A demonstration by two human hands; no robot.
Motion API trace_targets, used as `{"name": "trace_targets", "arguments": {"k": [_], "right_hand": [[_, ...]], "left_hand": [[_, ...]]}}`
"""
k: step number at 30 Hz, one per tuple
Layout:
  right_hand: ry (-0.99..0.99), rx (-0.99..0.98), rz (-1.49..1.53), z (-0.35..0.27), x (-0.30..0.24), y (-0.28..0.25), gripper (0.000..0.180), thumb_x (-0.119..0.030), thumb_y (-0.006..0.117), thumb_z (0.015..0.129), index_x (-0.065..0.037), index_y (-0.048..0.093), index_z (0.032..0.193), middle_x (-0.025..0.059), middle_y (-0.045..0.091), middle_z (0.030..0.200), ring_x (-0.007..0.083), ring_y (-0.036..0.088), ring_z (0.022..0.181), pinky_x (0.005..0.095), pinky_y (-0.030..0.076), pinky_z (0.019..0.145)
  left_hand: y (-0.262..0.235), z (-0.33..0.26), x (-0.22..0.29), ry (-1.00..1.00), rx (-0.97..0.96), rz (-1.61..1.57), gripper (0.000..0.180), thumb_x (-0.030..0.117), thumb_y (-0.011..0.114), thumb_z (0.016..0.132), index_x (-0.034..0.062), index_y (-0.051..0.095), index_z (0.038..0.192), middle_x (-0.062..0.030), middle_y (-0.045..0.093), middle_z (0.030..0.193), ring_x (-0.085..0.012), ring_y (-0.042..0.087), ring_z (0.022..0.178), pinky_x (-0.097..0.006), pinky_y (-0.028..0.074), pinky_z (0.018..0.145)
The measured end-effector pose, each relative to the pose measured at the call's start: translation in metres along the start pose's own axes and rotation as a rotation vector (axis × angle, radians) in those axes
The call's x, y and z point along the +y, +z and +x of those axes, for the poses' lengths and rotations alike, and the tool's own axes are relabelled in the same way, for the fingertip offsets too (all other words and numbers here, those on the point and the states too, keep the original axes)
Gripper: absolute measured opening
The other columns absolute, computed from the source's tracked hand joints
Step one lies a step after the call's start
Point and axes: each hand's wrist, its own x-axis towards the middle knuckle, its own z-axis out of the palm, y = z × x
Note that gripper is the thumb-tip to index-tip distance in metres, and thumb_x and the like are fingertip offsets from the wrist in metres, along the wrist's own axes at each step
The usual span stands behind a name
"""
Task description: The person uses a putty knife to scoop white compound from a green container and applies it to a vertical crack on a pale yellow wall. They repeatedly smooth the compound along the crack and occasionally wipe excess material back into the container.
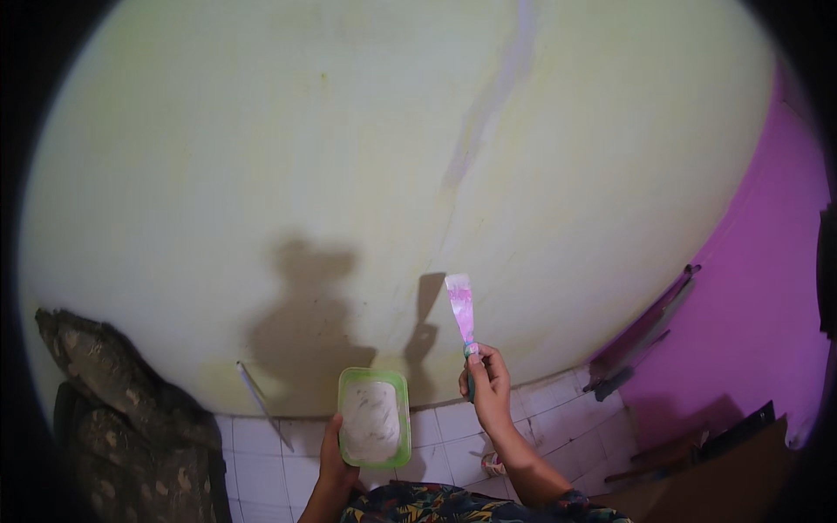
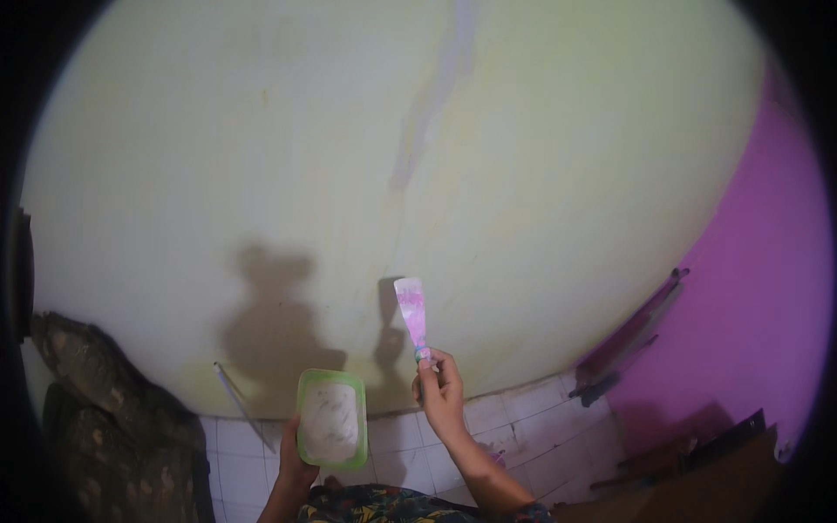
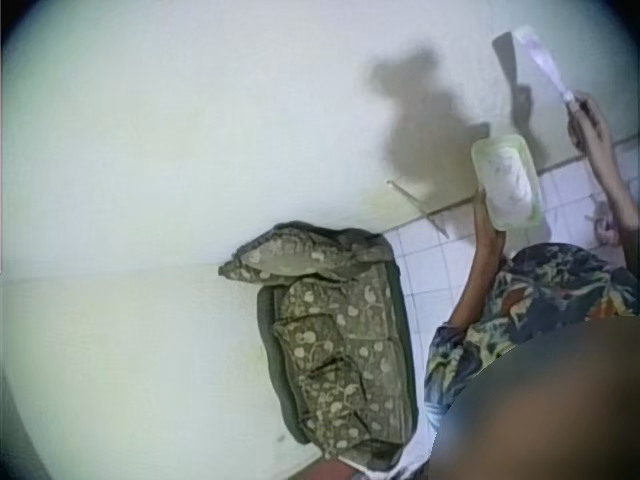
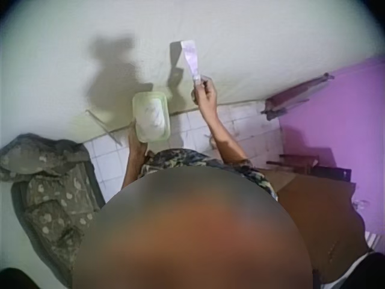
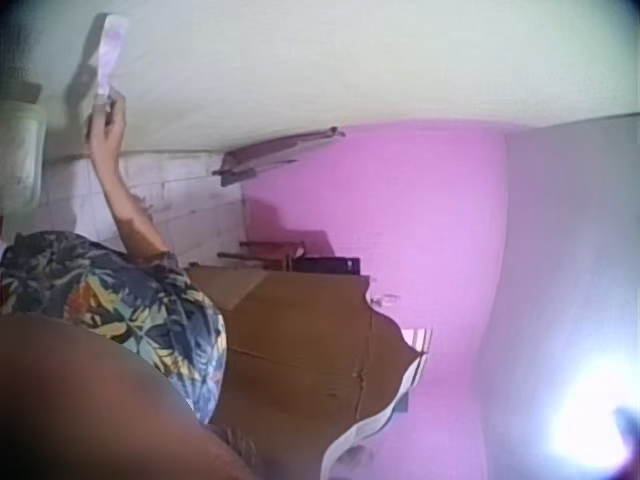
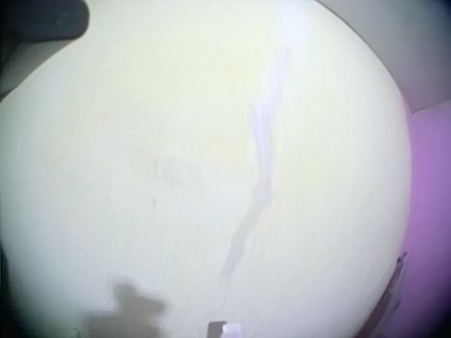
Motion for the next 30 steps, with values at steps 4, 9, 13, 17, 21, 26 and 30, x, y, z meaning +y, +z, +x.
{"name": "trace_targets", "arguments": {"k": [4, 9, 13, 17, 21, 26, 30], "right_hand": [[0.062, -0.103, 0.084, -0.016, 0.003, -0.013, 0.025, -0.01, 0.063, 0.106, -0.002, 0.056, 0.129, 0.0011, 0.059, 0.085, 0.0057, 0.053, 0.064, 0.0229, 0.042, 0.051], [-0.182, -0.361, -0.167, -0.046, 0.017, -0.044, 0.036, 0.0, 0.071, 0.099, 0.001, 0.058, 0.133, 0.0033, 0.066, 0.096, 0.0112, 0.062, 0.078, 0.0259, 0.051, 0.066], [-0.313, -0.414, -0.531, -0.063, -0.018, -0.066, 0.031, -0.002, 0.074, 0.096, 0.002, 0.068, 0.126, 0.0122, 0.069, 0.092, 0.019, 0.065, 0.077, 0.0296, 0.051, 0.069], [-0.243, -0.493, -0.595, -0.075, -0.026, -0.073, 0.032, -0.009, 0.076, 0.095, -0.003, 0.07, 0.126, 0.0131, 0.068, 0.089, 0.0268, 0.065, 0.072, 0.0349, 0.052, 0.065], [-0.334, -0.54, -0.711, -0.069, -0.02, -0.067, 0.029, -0.014, 0.076, 0.095, -0.006, 0.072, 0.122, 0.0107, 0.067, 0.091, 0.0296, 0.067, 0.075, 0.0384, 0.053, 0.063], [-0.382, -0.647, -0.798, -0.074, -0.017, -0.059, 0.025, -0.019, 0.075, 0.095, -0.008, 0.074, 0.118, 0.0082, 0.066, 0.091, 0.0274, 0.067, 0.076, 0.0394, 0.053, 0.061], [-0.371, -0.629, -0.871, -0.071, -0.025, -0.063, 0.023, -0.019, 0.074, 0.096, -0.01, 0.075, 0.117, 0.0068, 0.065, 0.09, 0.0268, 0.067, 0.075, 0.0388, 0.053, 0.058]], "left_hand": [[0.022, -0.033, 0.002, 0.0, 0.083, 0.044, 0.057, 0.043, 0.046, 0.109, 0.0017, 0.052, 0.148, -0.0166, 0.063, 0.142, -0.0316, 0.062, 0.13, -0.046, 0.048, 0.113], [0.026, -0.034, -0.011, 0.128, 0.097, 0.072, 0.056, 0.043, 0.05, 0.109, 0.0028, 0.051, 0.148, -0.0157, 0.061, 0.144, -0.0297, 0.059, 0.132, -0.045, 0.046, 0.114], [0.029, -0.037, -0.021, 0.22, 0.071, 0.034, 0.05, 0.037, 0.052, 0.11, 0.003, 0.051, 0.147, -0.0128, 0.061, 0.14, -0.0239, 0.058, 0.131, -0.041, 0.046, 0.113], [0.043, -0.04, -0.023, 0.255, 0.106, 0.06, 0.049, 0.035, 0.054, 0.109, 0.0027, 0.05, 0.146, -0.0116, 0.061, 0.139, -0.0219, 0.057, 0.13, -0.039, 0.045, 0.112], [0.057, -0.039, -0.026, 0.22, 0.096, 0.105, 0.049, 0.035, 0.055, 0.109, 0.0029, 0.05, 0.146, -0.0116, 0.06, 0.139, -0.0219, 0.057, 0.13, -0.039, 0.046, 0.111], [0.058, -0.037, -0.027, 0.172, 0.122, 0.121, 0.05, 0.036, 0.055, 0.11, 0.0024, 0.05, 0.146, -0.0118, 0.06, 0.138, -0.0218, 0.058, 0.128, -0.039, 0.046, 0.111], [0.057, -0.029, -0.023, 0.179, 0.124, 0.123, 0.05, 0.037, 0.056, 0.109, 0.0012, 0.051, 0.144, -0.0115, 0.06, 0.137, -0.0217, 0.058, 0.128, -0.039, 0.046, 0.11]]}}
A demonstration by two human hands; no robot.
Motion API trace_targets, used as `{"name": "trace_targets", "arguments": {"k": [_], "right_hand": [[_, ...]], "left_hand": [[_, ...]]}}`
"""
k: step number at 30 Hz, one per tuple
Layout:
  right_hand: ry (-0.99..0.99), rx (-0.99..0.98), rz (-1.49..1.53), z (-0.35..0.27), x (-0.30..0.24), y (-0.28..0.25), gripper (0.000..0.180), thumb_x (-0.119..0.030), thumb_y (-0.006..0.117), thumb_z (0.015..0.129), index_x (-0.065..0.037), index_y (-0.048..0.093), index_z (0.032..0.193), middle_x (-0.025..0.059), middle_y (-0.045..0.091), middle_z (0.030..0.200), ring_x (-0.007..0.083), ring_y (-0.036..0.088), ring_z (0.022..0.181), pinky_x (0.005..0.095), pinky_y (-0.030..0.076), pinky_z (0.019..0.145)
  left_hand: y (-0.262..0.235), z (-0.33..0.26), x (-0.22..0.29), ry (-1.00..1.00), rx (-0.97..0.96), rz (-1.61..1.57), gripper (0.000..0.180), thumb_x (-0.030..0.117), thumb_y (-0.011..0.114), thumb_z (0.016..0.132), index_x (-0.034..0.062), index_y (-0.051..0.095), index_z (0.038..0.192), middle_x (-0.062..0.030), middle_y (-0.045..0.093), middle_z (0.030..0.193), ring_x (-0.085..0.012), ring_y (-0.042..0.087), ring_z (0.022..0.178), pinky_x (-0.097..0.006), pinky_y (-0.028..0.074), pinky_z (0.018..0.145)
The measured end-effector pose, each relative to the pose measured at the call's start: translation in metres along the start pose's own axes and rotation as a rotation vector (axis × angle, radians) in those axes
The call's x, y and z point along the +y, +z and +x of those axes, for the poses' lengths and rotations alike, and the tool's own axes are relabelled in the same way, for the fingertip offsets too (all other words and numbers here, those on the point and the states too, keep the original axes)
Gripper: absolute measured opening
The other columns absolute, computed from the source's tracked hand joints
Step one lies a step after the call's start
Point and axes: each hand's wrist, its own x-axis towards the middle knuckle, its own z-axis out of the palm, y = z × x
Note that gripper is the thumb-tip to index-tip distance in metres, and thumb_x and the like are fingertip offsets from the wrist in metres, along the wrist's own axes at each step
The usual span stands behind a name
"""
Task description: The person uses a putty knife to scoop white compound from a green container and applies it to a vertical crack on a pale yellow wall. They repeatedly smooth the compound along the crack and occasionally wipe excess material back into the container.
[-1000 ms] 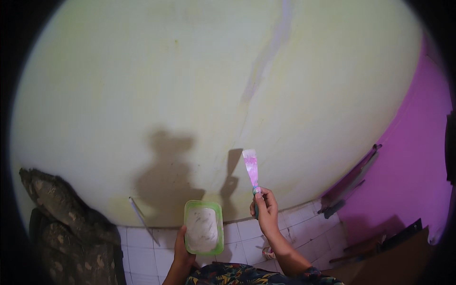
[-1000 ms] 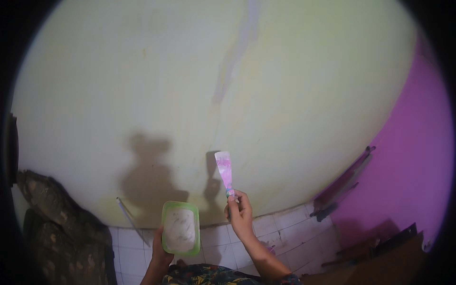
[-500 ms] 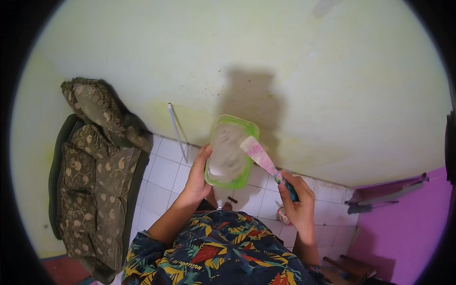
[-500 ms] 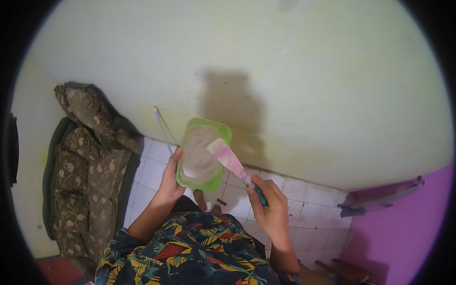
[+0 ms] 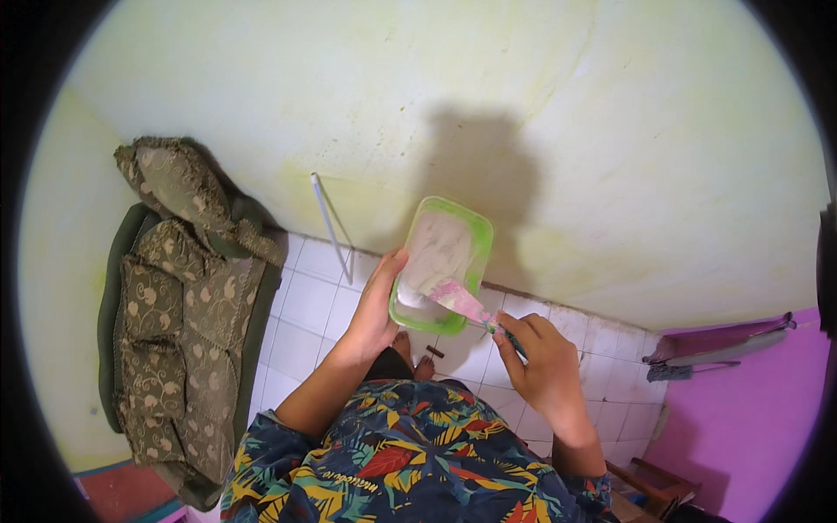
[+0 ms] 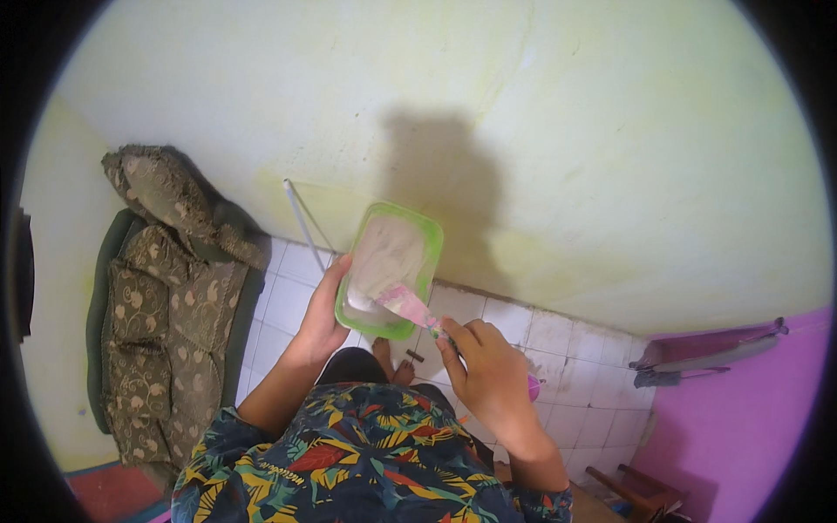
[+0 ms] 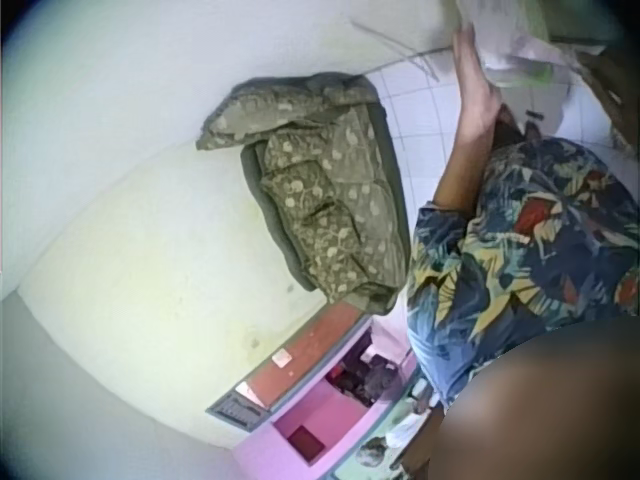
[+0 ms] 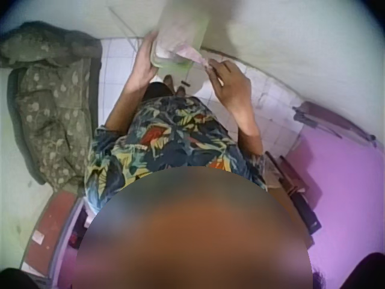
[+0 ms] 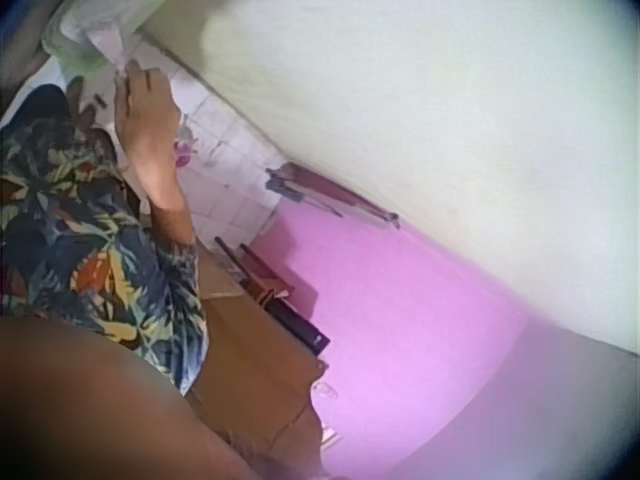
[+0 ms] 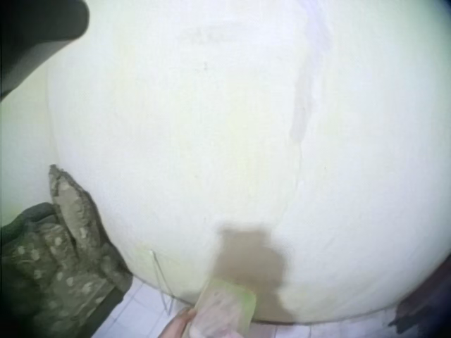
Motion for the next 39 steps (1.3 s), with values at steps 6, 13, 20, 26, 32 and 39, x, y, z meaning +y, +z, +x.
{"name": "trace_targets", "arguments": {"k": [6, 13, 20, 26, 32, 39], "right_hand": [[0.061, -0.063, 0.042, 0.012, -0.007, 0.0, 0.022, -0.022, 0.072, 0.099, -0.01, 0.074, 0.117, 0.0093, 0.067, 0.088, 0.0302, 0.066, 0.071, 0.0388, 0.053, 0.058], [0.6, -0.18, 0.858, 0.011, 0.03, 0.01, 0.032, -0.029, 0.057, 0.111, 0.0, 0.07, 0.113, 0.0074, 0.072, 0.09, 0.0124, 0.058, 0.062, 0.0286, 0.045, 0.053], [0.773, -0.052, 1.414, 0.012, 0.034, 0.02, 0.033, -0.031, 0.053, 0.113, 0.0, 0.065, 0.111, 0.0091, 0.069, 0.085, 0.0107, 0.053, 0.053, 0.024, 0.04, 0.043], [0.674, 0.018, 1.575, 0.029, 0.047, 0.02, 0.034, -0.031, 0.051, 0.113, 0.001, 0.061, 0.119, 0.0115, 0.068, 0.087, 0.0129, 0.054, 0.053, 0.0245, 0.041, 0.042], [0.448, 0.023, 1.517, 0.066, 0.075, -0.005, 0.034, -0.032, 0.053, 0.112, -0.004, 0.057, 0.13, 0.0112, 0.064, 0.091, 0.0143, 0.053, 0.06, 0.0269, 0.042, 0.05], [-0.04, 0.472, 0.528, 0.13, 0.104, -0.073, 0.029, -0.021, 0.061, 0.109, -0.002, 0.06, 0.132, 0.0071, 0.066, 0.101, 0.0115, 0.059, 0.084, 0.0245, 0.047, 0.069]], "left_hand": [[-0.005, 0.015, 0.003, 0.007, -0.013, -0.009, 0.048, 0.037, 0.056, 0.108, 0.0018, 0.053, 0.142, -0.0115, 0.062, 0.136, -0.0218, 0.059, 0.127, -0.038, 0.047, 0.109], [-0.013, 0.038, 0.01, -0.107, -0.064, -0.065, 0.05, 0.039, 0.058, 0.106, 0.0031, 0.054, 0.141, -0.0115, 0.064, 0.133, -0.0226, 0.061, 0.125, -0.039, 0.049, 0.107], [-0.028, 0.065, 0.008, -0.184, -0.17, -0.117, 0.051, 0.04, 0.051, 0.109, 0.002, 0.055, 0.143, -0.0114, 0.066, 0.136, -0.0233, 0.064, 0.125, -0.04, 0.049, 0.111], [-0.027, 0.068, 0.012, -0.16, -0.122, -0.157, 0.051, 0.042, 0.056, 0.107, 0.0031, 0.055, 0.141, -0.0103, 0.066, 0.134, -0.0225, 0.065, 0.122, -0.039, 0.05, 0.108], [-0.016, 0.066, 0.008, -0.106, -0.1, -0.216, 0.054, 0.041, 0.051, 0.109, 0.0002, 0.054, 0.145, -0.0134, 0.065, 0.139, -0.0252, 0.062, 0.129, -0.041, 0.049, 0.111], [-0.003, 0.059, 0.001, -0.027, -0.011, -0.199, 0.055, 0.04, 0.047, 0.11, -0.0004, 0.052, 0.147, -0.0147, 0.062, 0.143, -0.0262, 0.061, 0.132, -0.042, 0.047, 0.114]]}}
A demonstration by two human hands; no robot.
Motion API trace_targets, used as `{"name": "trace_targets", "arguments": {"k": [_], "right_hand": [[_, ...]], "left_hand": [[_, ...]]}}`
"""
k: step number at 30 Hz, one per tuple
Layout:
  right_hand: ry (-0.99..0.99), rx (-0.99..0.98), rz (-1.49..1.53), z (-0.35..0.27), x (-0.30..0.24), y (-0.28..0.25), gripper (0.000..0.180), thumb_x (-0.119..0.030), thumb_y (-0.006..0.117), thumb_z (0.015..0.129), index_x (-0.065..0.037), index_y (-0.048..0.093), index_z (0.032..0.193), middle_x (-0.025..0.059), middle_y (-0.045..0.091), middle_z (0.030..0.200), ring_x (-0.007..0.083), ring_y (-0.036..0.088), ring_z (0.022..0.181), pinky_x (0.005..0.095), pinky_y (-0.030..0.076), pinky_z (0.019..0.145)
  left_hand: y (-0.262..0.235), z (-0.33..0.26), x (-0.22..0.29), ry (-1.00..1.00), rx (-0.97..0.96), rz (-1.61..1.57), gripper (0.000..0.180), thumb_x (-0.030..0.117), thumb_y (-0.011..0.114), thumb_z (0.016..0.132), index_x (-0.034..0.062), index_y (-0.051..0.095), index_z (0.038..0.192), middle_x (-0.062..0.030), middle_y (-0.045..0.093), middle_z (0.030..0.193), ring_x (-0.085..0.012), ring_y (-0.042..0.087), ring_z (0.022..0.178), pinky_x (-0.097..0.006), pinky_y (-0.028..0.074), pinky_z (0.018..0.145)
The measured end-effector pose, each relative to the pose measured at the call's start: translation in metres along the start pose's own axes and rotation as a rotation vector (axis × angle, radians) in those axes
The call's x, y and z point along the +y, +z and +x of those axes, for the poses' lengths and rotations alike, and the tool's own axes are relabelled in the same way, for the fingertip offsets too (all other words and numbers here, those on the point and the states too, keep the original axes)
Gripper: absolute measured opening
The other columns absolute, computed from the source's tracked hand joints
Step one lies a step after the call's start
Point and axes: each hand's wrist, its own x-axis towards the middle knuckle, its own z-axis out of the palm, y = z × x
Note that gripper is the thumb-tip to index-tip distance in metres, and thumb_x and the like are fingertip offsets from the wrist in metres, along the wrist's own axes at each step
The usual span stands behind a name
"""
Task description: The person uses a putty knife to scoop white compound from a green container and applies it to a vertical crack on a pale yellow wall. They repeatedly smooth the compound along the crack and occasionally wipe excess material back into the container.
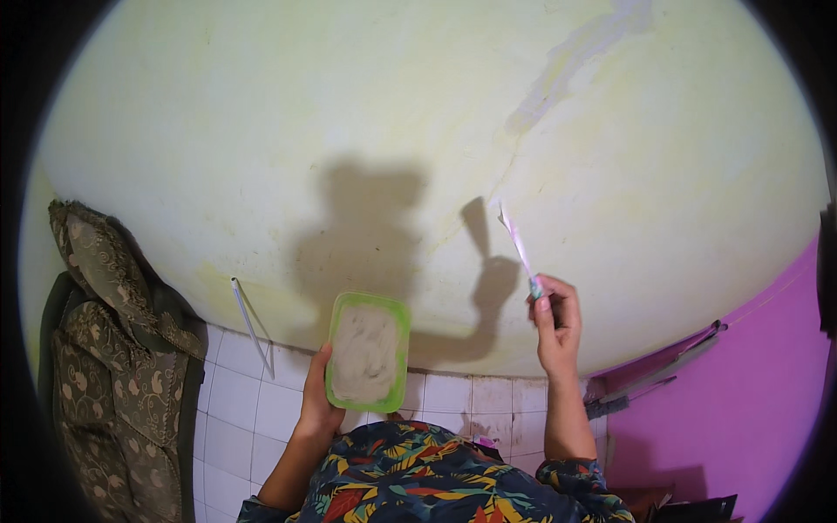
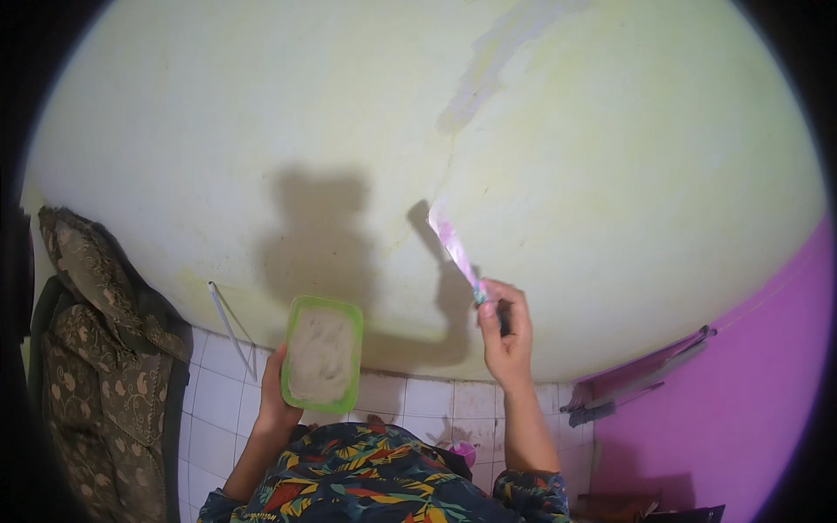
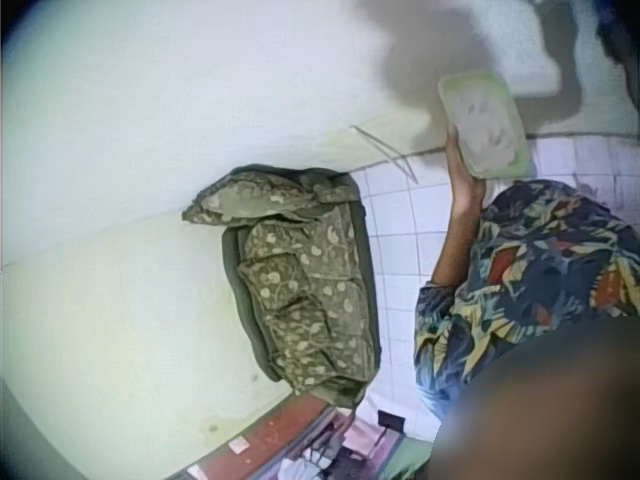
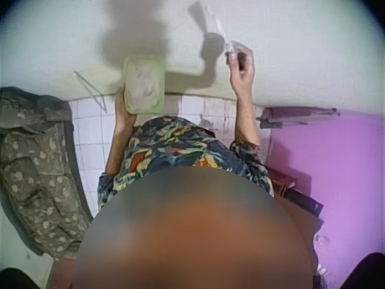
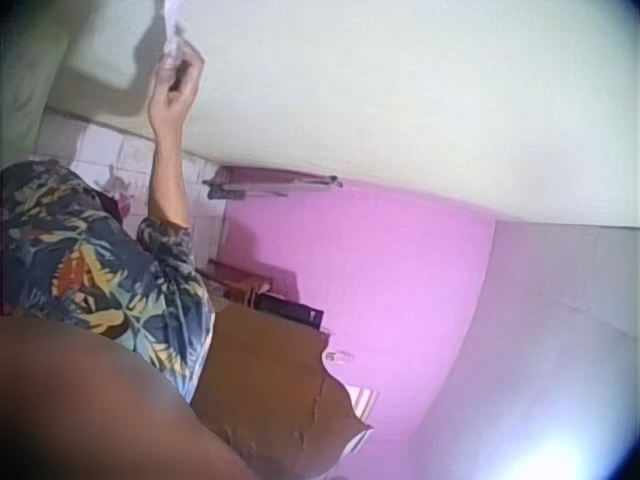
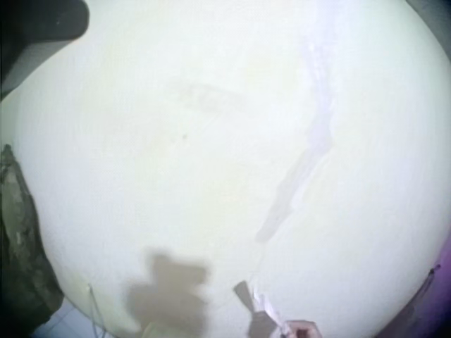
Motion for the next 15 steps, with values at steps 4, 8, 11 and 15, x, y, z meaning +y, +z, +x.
{"name": "trace_targets", "arguments": {"k": [4, 8, 11, 15], "right_hand": [[-0.449, 0.106, -0.5, 0.052, -0.01, -0.021, 0.029, -0.012, 0.068, 0.102, -0.002, 0.063, 0.129, 0.0087, 0.066, 0.104, 0.0193, 0.061, 0.096, 0.034, 0.045, 0.087], [-0.672, 0.11, -0.815, 0.087, -0.022, -0.035, 0.035, -0.007, 0.074, 0.094, -0.007, 0.065, 0.128, 0.0087, 0.066, 0.107, 0.0257, 0.061, 0.097, 0.043, 0.036, 0.1], [-0.715, 0.106, -0.902, 0.104, -0.032, -0.042, 0.038, -0.005, 0.075, 0.092, -0.012, 0.066, 0.128, 0.0075, 0.065, 0.107, 0.024, 0.061, 0.099, 0.0435, 0.035, 0.101], [-0.71, 0.108, -0.992, 0.114, -0.036, -0.048, 0.04, -0.005, 0.076, 0.091, -0.014, 0.067, 0.129, 0.0065, 0.064, 0.108, 0.0238, 0.06, 0.102, 0.0432, 0.034, 0.102]], "left_hand": [[0.004, -0.004, -0.008, 0.042, 0.032, -0.041, 0.057, 0.041, 0.048, 0.11, -0.001, 0.051, 0.149, -0.015, 0.061, 0.145, -0.0264, 0.059, 0.134, -0.041, 0.044, 0.116], [0.006, -0.01, -0.011, 0.078, 0.044, -0.048, 0.055, 0.04, 0.045, 0.111, -0.0002, 0.052, 0.148, -0.0147, 0.062, 0.144, -0.0262, 0.059, 0.133, -0.041, 0.045, 0.115], [0.004, -0.009, -0.015, 0.091, 0.048, -0.059, 0.052, 0.039, 0.041, 0.112, 0.0015, 0.053, 0.146, -0.0138, 0.063, 0.142, -0.0262, 0.061, 0.131, -0.042, 0.048, 0.113], [0.0, -0.011, -0.021, 0.11, 0.057, -0.071, 0.054, 0.039, 0.045, 0.111, -0.0004, 0.053, 0.146, -0.0143, 0.063, 0.143, -0.0263, 0.06, 0.132, -0.042, 0.046, 0.114]]}}
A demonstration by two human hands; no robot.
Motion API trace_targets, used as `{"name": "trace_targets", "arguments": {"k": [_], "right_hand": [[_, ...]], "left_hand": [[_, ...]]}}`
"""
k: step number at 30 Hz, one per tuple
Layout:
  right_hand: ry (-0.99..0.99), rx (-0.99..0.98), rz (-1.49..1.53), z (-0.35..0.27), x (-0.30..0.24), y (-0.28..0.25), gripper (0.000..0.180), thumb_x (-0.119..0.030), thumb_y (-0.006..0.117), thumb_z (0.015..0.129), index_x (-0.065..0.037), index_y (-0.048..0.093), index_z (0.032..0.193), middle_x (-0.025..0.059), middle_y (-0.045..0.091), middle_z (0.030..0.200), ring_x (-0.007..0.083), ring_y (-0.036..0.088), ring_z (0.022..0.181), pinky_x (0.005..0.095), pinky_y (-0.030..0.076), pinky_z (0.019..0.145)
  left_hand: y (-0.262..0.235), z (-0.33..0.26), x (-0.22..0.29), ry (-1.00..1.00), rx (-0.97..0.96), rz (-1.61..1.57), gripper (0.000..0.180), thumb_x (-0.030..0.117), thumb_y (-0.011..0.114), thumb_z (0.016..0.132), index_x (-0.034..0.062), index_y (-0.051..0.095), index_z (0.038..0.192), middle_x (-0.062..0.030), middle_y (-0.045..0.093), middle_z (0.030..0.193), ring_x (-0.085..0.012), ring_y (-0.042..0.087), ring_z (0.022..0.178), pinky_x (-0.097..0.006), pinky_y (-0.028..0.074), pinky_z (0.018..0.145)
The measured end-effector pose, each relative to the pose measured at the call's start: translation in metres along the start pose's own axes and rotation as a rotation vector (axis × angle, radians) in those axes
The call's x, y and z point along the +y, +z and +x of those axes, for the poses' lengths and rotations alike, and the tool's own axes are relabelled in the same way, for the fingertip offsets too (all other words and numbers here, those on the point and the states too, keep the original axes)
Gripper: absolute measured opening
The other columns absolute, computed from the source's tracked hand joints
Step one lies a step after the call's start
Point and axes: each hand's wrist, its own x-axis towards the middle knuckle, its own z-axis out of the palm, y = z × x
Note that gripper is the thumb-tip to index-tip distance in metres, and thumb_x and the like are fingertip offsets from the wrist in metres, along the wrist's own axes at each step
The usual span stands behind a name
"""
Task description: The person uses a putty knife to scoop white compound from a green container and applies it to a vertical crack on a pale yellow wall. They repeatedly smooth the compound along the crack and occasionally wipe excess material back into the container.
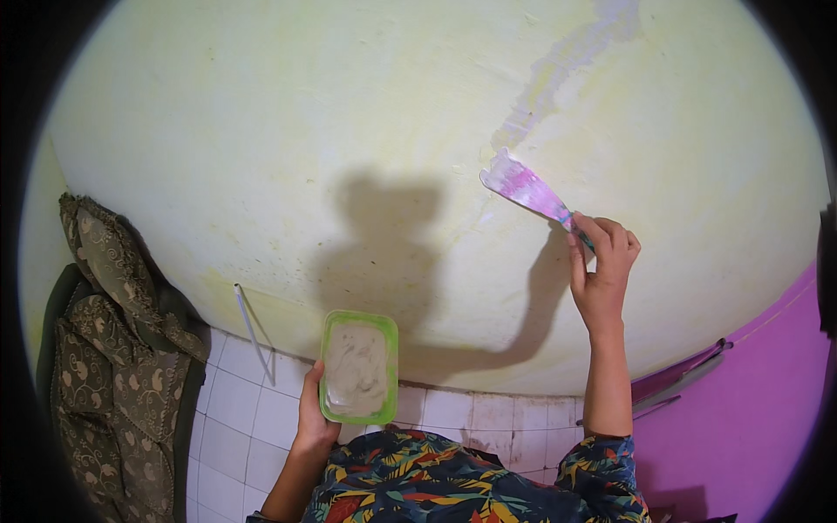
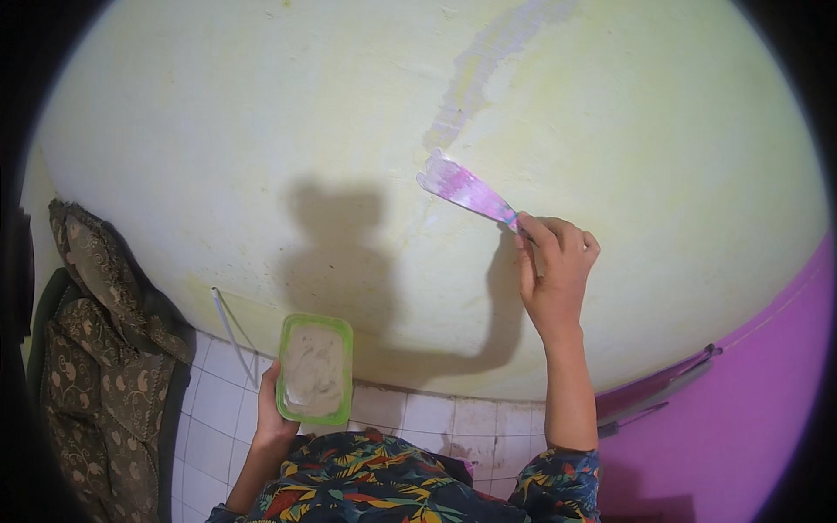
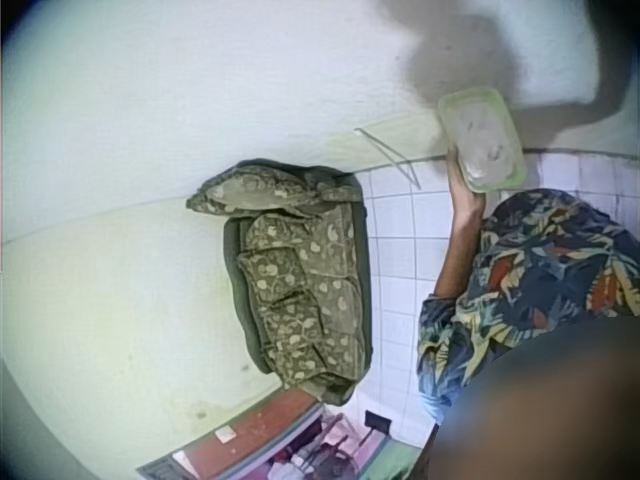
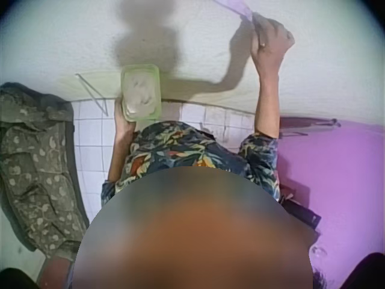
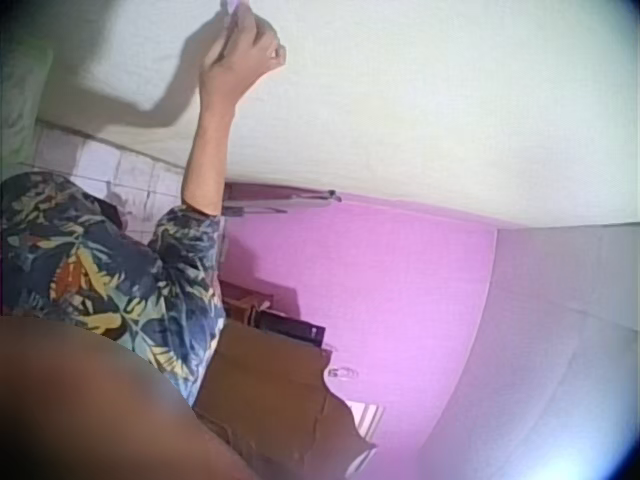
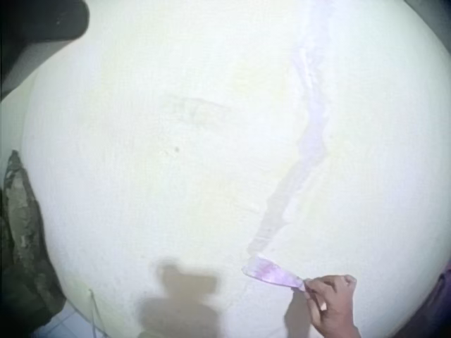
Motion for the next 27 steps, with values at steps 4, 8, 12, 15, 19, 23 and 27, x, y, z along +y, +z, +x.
{"name": "trace_targets", "arguments": {"k": [4, 8, 12, 15, 19, 23, 27], "right_hand": [[0.054, 0.013, -0.002, -0.007, 0.002, -0.011, 0.038, -0.005, 0.076, 0.091, -0.016, 0.069, 0.127, 0.0062, 0.064, 0.108, 0.0241, 0.06, 0.103, 0.0427, 0.035, 0.101], [0.029, 0.047, 0.041, 0.004, -0.013, -0.001, 0.035, -0.006, 0.076, 0.092, -0.015, 0.07, 0.125, 0.0064, 0.063, 0.107, 0.024, 0.059, 0.102, 0.0418, 0.038, 0.098], [0.151, 0.03, 0.046, -0.01, -0.018, 0.0, 0.035, -0.007, 0.077, 0.092, -0.015, 0.07, 0.125, 0.0069, 0.063, 0.106, 0.0246, 0.06, 0.1, 0.0407, 0.04, 0.094], [0.155, 0.036, 0.016, -0.017, -0.013, -0.009, 0.035, -0.007, 0.077, 0.092, -0.014, 0.07, 0.125, 0.0074, 0.063, 0.105, 0.0253, 0.06, 0.099, 0.04, 0.041, 0.092], [0.094, 0.078, 0.044, 0.009, -0.025, -0.001, 0.034, -0.006, 0.076, 0.092, -0.012, 0.07, 0.125, 0.0076, 0.064, 0.104, 0.0252, 0.06, 0.098, 0.0396, 0.041, 0.091], [0.154, 0.099, 0.052, 0.0, -0.019, 0.006, 0.033, -0.006, 0.076, 0.093, -0.011, 0.07, 0.124, 0.0082, 0.064, 0.104, 0.0249, 0.06, 0.097, 0.0395, 0.041, 0.09], [0.186, 0.096, 0.08, -0.008, -0.016, 0.0, 0.033, -0.006, 0.076, 0.093, -0.011, 0.07, 0.125, 0.0088, 0.063, 0.104, 0.0255, 0.06, 0.098, 0.0388, 0.041, 0.091]], "left_hand": [[-0.001, -0.004, -0.002, -0.006, -0.011, 0.001, 0.054, 0.038, 0.047, 0.11, -0.0011, 0.053, 0.146, -0.0139, 0.063, 0.143, -0.0258, 0.059, 0.132, -0.041, 0.045, 0.114], [-0.006, -0.004, -0.008, -0.025, -0.016, 0.006, 0.053, 0.038, 0.048, 0.11, -0.001, 0.052, 0.146, -0.0138, 0.062, 0.144, -0.0257, 0.059, 0.132, -0.04, 0.045, 0.114], [0.003, -0.009, -0.004, -0.038, -0.025, 0.005, 0.053, 0.038, 0.048, 0.11, -0.0011, 0.053, 0.146, -0.0138, 0.063, 0.143, -0.026, 0.059, 0.132, -0.04, 0.045, 0.114], [0.001, -0.008, -0.004, -0.041, -0.032, 0.003, 0.053, 0.039, 0.048, 0.11, -0.0011, 0.053, 0.145, -0.0137, 0.063, 0.143, -0.0261, 0.06, 0.132, -0.04, 0.045, 0.114], [-0.003, -0.007, -0.005, -0.043, -0.033, 0.054, 0.052, 0.039, 0.044, 0.111, 0.0015, 0.053, 0.145, -0.0132, 0.063, 0.141, -0.0262, 0.061, 0.13, -0.042, 0.048, 0.112], [0.002, -0.012, 0.0, -0.068, -0.013, 0.064, 0.052, 0.039, 0.044, 0.111, 0.0011, 0.053, 0.145, -0.0131, 0.063, 0.141, -0.0263, 0.062, 0.13, -0.042, 0.048, 0.112], [0.006, -0.012, -0.002, -0.06, -0.023, 0.053, 0.053, 0.039, 0.045, 0.11, 0.001, 0.053, 0.145, -0.0131, 0.064, 0.14, -0.0261, 0.062, 0.129, -0.042, 0.048, 0.112]]}}
